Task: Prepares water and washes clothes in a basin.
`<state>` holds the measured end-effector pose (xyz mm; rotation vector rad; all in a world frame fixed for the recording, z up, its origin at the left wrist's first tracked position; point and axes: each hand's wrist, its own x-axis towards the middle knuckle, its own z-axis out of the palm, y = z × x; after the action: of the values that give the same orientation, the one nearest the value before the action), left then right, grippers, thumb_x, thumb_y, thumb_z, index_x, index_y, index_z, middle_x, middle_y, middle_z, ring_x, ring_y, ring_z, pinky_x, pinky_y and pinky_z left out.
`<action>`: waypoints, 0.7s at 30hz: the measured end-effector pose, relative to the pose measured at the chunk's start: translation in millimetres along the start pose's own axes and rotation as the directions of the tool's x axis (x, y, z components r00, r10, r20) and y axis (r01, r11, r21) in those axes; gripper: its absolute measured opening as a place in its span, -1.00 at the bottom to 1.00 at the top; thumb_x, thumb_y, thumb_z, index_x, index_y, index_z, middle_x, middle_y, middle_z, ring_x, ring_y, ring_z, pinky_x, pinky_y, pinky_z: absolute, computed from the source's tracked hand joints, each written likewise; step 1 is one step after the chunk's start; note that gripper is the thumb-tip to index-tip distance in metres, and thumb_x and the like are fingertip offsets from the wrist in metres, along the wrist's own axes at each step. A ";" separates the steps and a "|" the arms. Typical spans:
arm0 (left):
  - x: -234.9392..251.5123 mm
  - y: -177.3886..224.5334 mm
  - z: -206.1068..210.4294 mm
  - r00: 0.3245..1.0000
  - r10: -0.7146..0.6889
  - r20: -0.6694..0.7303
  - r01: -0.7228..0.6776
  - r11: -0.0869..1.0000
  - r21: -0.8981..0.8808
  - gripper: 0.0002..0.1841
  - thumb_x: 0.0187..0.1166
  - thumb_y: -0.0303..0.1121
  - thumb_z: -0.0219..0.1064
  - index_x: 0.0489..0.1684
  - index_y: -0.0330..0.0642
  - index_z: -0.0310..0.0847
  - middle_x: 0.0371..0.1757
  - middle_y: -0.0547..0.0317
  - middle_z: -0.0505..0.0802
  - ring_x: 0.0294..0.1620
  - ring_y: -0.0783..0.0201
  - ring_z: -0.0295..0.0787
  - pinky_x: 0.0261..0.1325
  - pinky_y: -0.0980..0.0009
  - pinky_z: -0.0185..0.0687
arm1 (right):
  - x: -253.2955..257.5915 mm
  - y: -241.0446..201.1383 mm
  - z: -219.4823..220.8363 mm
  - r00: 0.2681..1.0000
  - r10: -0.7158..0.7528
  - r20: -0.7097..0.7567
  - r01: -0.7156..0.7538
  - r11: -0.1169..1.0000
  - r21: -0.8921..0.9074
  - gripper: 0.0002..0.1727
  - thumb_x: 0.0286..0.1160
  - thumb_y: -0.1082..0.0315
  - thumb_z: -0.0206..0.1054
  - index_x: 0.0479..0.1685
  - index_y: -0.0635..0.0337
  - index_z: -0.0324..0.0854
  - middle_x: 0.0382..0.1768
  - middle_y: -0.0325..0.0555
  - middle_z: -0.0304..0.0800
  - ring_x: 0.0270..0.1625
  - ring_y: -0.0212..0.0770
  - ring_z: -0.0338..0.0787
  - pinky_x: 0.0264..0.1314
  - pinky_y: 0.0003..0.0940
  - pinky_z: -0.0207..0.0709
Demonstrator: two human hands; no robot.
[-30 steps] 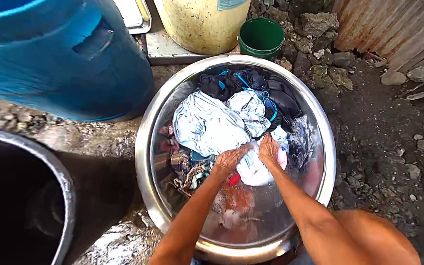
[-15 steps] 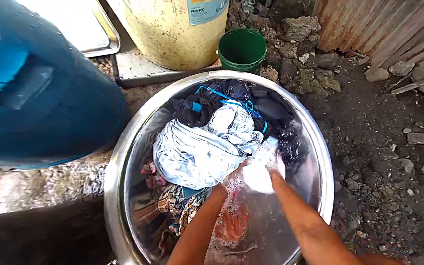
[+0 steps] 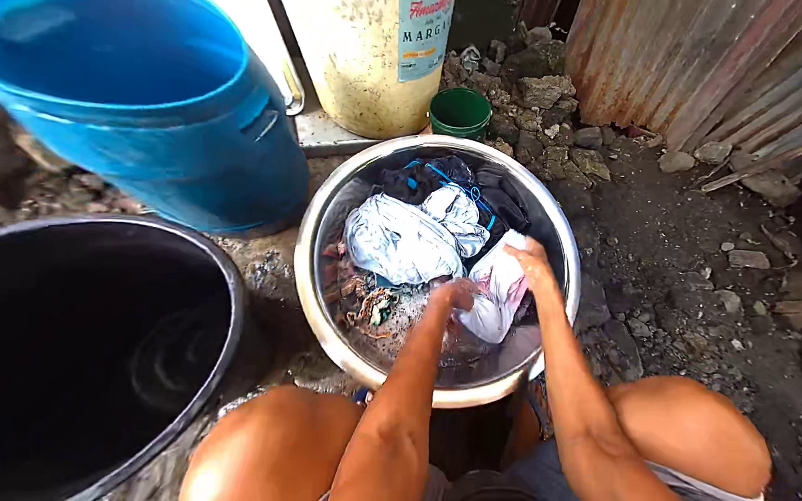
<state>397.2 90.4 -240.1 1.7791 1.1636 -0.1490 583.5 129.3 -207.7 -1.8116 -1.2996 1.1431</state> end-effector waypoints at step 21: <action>1.8 -20.4 32.9 0.933 -0.183 -0.310 0.004 0.866 -0.500 -0.53 0.87 -0.21 0.05 0.51 -0.42 0.49 0.49 -0.37 0.64 0.56 -0.17 0.54 0.66 -0.10 0.31 | -44.8 27.9 13.1 0.816 0.189 0.546 0.228 0.763 -0.605 -0.63 0.57 0.25 0.44 0.15 0.40 0.76 0.26 0.38 0.74 0.44 0.27 0.66 0.59 0.27 0.36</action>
<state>395.0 67.9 -271.6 1.3169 1.3932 0.3964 576.8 78.0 -224.3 -1.9560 -2.3191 1.4143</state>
